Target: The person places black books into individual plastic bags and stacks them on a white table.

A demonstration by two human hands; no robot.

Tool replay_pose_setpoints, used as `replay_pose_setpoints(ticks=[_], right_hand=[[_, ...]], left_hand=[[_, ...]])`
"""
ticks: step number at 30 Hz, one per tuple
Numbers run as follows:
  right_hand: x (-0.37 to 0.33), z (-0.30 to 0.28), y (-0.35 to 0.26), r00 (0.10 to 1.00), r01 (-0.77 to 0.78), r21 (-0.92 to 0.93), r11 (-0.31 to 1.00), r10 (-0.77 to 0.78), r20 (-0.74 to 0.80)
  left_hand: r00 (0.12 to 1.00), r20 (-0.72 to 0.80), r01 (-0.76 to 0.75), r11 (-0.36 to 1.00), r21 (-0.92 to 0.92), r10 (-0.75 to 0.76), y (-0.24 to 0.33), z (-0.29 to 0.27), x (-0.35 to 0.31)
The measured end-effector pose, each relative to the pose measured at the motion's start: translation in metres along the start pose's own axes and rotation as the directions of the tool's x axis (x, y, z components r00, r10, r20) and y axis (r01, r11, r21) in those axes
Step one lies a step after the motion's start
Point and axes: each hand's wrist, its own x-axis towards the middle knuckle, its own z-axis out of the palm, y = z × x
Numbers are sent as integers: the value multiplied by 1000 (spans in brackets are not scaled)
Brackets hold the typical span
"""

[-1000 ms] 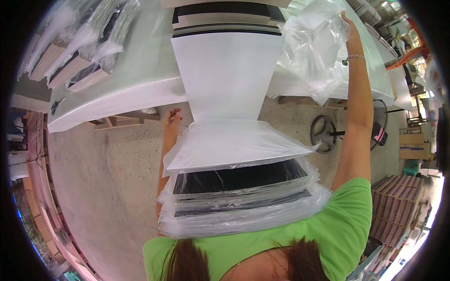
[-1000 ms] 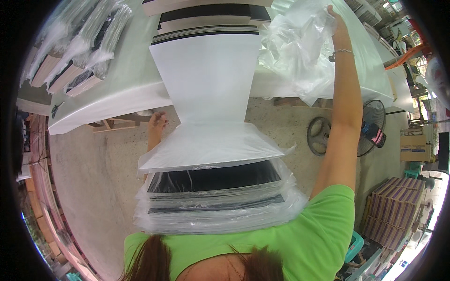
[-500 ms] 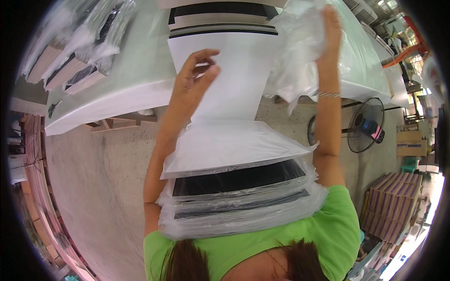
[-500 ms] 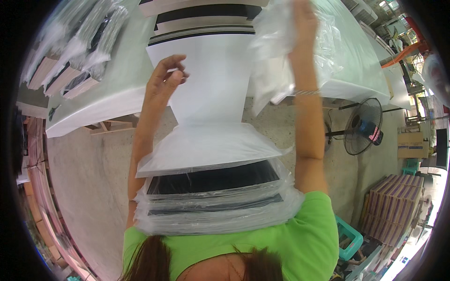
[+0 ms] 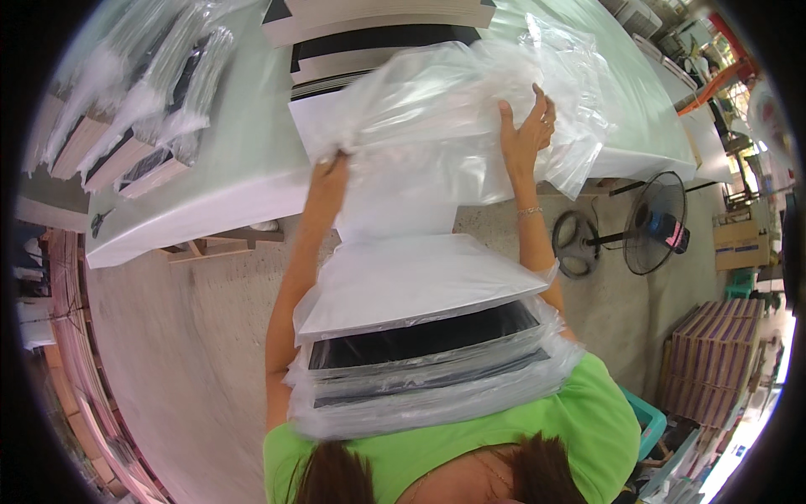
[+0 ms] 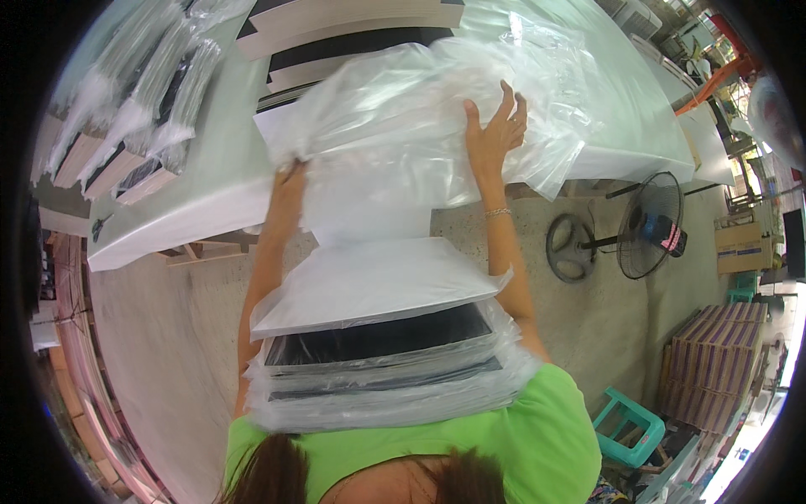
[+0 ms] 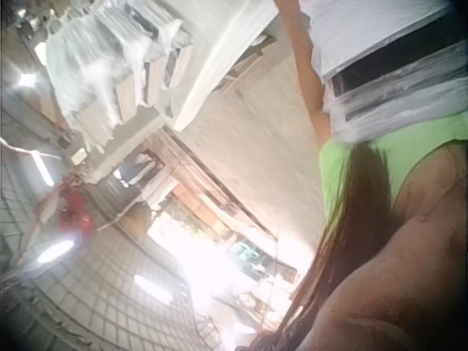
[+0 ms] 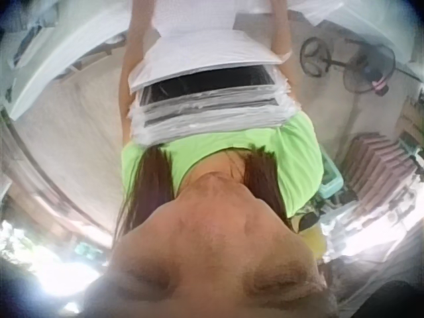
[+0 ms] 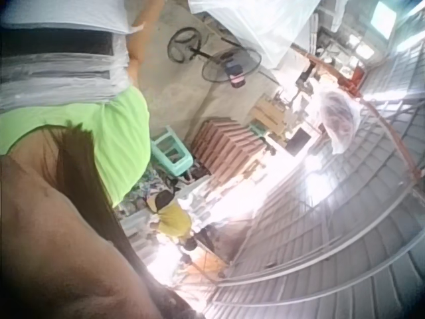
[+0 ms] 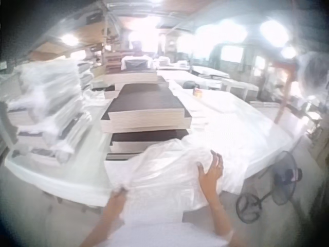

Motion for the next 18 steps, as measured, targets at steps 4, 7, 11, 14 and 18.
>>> replay_pose_setpoints(ticks=[4,7,11,14,18], right_hand=[[-10,19,74,959,51,-56,997,-33,283],[-7,11,54,934,23,-4,1000,-20,357],[11,7,23,948,21,-12,1000,-16,317],[20,16,15,910,169,145,975,-211,357],[36,54,48,803,270,126,955,-295,518]], left_hand=[[955,-290,-161,720,-675,-58,-49,-43,10],[968,-248,-177,639,-748,-22,-70,-97,-6],[945,-319,-220,577,-787,-76,-59,-119,-34],[950,-297,-181,600,-779,-99,-61,-120,-47],[949,-284,-111,695,-710,-138,-63,-103,-60]])
